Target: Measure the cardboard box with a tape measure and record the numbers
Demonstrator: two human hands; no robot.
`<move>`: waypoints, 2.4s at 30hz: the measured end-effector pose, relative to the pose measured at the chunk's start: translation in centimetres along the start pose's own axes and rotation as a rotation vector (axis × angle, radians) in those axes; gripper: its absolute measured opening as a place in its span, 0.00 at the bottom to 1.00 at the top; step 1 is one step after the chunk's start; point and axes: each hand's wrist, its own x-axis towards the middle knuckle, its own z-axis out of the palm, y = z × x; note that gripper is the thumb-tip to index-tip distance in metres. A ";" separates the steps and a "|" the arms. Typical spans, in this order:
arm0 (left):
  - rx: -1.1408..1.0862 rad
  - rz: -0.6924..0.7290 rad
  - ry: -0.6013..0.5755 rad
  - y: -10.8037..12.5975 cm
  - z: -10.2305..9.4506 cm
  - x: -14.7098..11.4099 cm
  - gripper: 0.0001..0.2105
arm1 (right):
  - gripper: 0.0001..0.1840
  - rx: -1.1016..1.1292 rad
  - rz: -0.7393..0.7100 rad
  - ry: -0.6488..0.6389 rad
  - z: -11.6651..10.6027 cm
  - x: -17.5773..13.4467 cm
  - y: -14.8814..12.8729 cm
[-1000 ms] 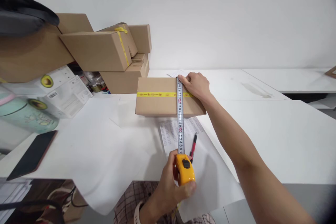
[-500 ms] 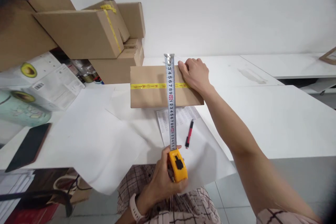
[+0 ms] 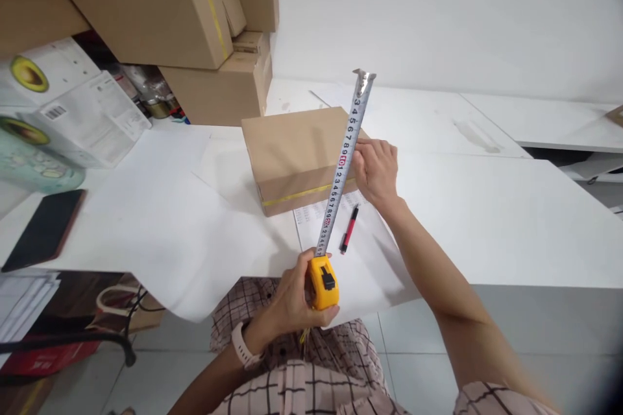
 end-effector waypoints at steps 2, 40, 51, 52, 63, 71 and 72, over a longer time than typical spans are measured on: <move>0.032 -0.018 0.001 -0.1 0.0 0.0 0.40 | 0.32 0.201 0.145 0.005 -1.5 1.1 -1.2; 0.185 0.073 -0.041 0.9 -0.6 1.5 0.45 | 0.13 0.046 0.354 -0.754 -3.0 -10.1 -1.6; 0.572 0.319 -0.115 0.4 -0.7 5.5 0.38 | 0.13 -0.101 -0.020 -0.629 -5.7 -10.8 0.9; 0.571 0.326 -0.107 0.3 -0.7 5.6 0.38 | 0.11 -0.126 -0.026 -0.577 -5.8 -10.7 1.0; 0.546 0.334 -0.099 -0.3 -0.5 5.9 0.40 | 0.23 0.879 0.769 -0.498 -1.6 -8.5 -3.7; 0.565 0.345 -0.111 -0.5 -0.5 5.8 0.42 | 0.15 0.693 0.649 -0.377 2.1 -10.2 -2.7; 0.557 0.342 -0.112 -0.5 -0.5 5.8 0.42 | 0.14 0.693 0.642 -0.374 2.0 -10.3 -2.7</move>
